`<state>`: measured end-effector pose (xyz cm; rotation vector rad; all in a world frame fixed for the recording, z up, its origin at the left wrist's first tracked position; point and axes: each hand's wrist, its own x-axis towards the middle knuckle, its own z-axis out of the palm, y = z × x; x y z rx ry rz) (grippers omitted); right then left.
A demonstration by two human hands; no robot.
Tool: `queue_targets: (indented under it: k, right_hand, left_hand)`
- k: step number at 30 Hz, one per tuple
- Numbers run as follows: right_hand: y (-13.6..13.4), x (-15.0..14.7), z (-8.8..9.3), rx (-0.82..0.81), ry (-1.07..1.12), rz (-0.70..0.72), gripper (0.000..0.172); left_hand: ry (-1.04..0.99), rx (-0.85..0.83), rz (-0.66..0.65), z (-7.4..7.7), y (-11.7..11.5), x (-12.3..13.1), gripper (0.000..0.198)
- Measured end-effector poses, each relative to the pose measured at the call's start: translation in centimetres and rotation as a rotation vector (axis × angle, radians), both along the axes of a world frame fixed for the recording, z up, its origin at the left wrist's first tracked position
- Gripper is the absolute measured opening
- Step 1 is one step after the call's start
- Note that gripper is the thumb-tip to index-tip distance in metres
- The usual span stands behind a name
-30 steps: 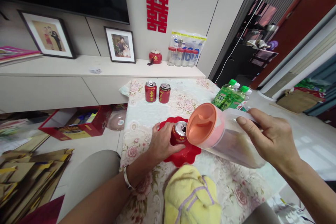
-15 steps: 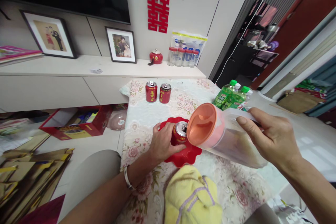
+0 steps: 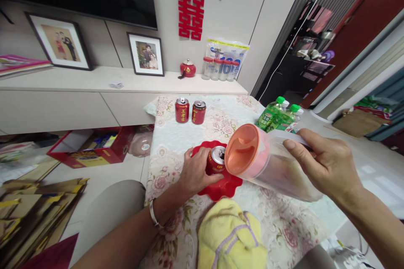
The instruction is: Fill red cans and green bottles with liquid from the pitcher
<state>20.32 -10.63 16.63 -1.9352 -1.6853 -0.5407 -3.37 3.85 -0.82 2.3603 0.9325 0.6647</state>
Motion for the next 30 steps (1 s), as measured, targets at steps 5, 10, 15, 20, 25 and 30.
queue_targets:
  k: [5,10,15,20,25,30]
  right_hand:
    - [0.04,0.15,0.26,0.005,-0.009,0.092,0.061]
    - [-0.04,0.26,0.30,-0.017,-0.023,0.098,0.059]
    - [-0.11,0.30,0.23,-0.010,-0.024,0.099,0.059]
    - [-0.08,0.19,0.22,-0.009,-0.016,0.097,0.059]
    - [0.04,0.16,0.21,-0.008,-0.005,0.091,0.062]
    - [-0.01,0.23,0.05,-0.002,-0.001,0.083,0.063]
  left_hand:
    - [-0.004,0.009,0.010,-0.10,-0.08,0.04,0.061]
    - [0.003,-0.004,0.005,0.09,-0.13,-0.03,0.060]
    - [0.012,0.009,0.010,-0.08,-0.12,0.01,0.058]
    - [0.007,0.006,0.006,-0.18,-0.09,0.04,0.060]
    - [-0.008,-0.011,-0.001,0.17,-0.04,-0.03,0.064]
    - [-0.023,-0.007,-0.005,0.04,-0.06,-0.09,0.062]
